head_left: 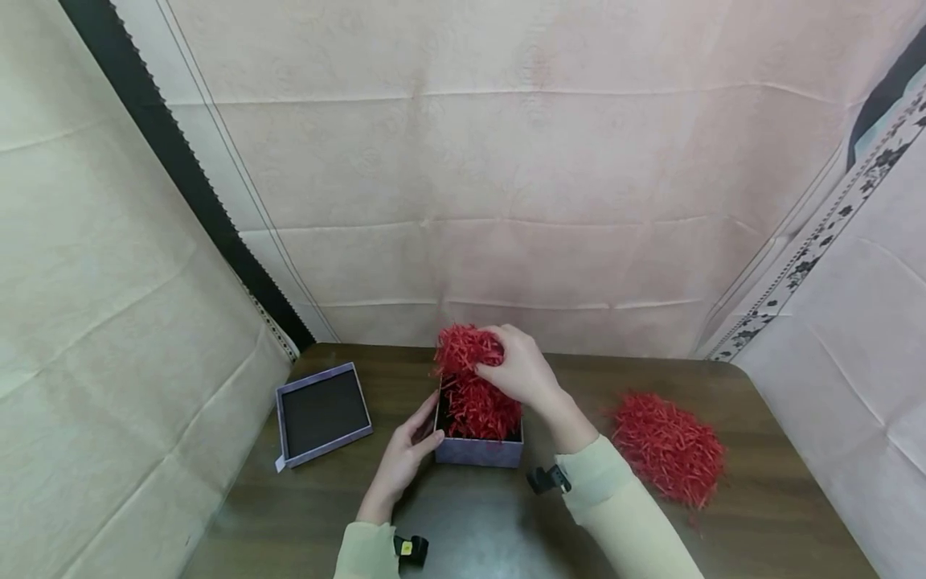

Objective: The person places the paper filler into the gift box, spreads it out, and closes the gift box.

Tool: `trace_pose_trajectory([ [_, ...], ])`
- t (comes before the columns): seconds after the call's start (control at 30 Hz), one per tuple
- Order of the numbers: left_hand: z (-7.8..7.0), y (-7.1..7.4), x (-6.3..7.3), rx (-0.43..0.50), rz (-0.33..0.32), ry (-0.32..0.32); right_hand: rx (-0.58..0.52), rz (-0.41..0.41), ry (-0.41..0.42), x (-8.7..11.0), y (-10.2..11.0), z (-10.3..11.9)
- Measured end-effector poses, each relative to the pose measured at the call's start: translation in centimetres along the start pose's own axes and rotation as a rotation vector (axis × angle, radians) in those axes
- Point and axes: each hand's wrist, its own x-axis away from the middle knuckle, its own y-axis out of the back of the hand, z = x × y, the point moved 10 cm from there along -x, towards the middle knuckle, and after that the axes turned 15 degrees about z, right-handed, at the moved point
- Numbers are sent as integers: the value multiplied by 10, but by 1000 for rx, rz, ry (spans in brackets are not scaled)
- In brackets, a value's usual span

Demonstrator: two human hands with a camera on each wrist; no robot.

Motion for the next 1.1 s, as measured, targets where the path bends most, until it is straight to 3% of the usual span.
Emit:
trace_pose_trajectory([
  [0.2, 1, 1, 0, 4, -12, 10, 74, 27, -82, 2, -25, -29],
  [0.47, 0, 0, -1, 15, -8, 3, 225, 120, -120, 3, -53, -39],
  [0.9, -1, -2, -1, 9, 12, 4, 462, 291, -85, -9, -107, -44],
  [1.1, -1, -2, -1, 13, 21, -4, 455, 334, -57, -14, -118, -44],
])
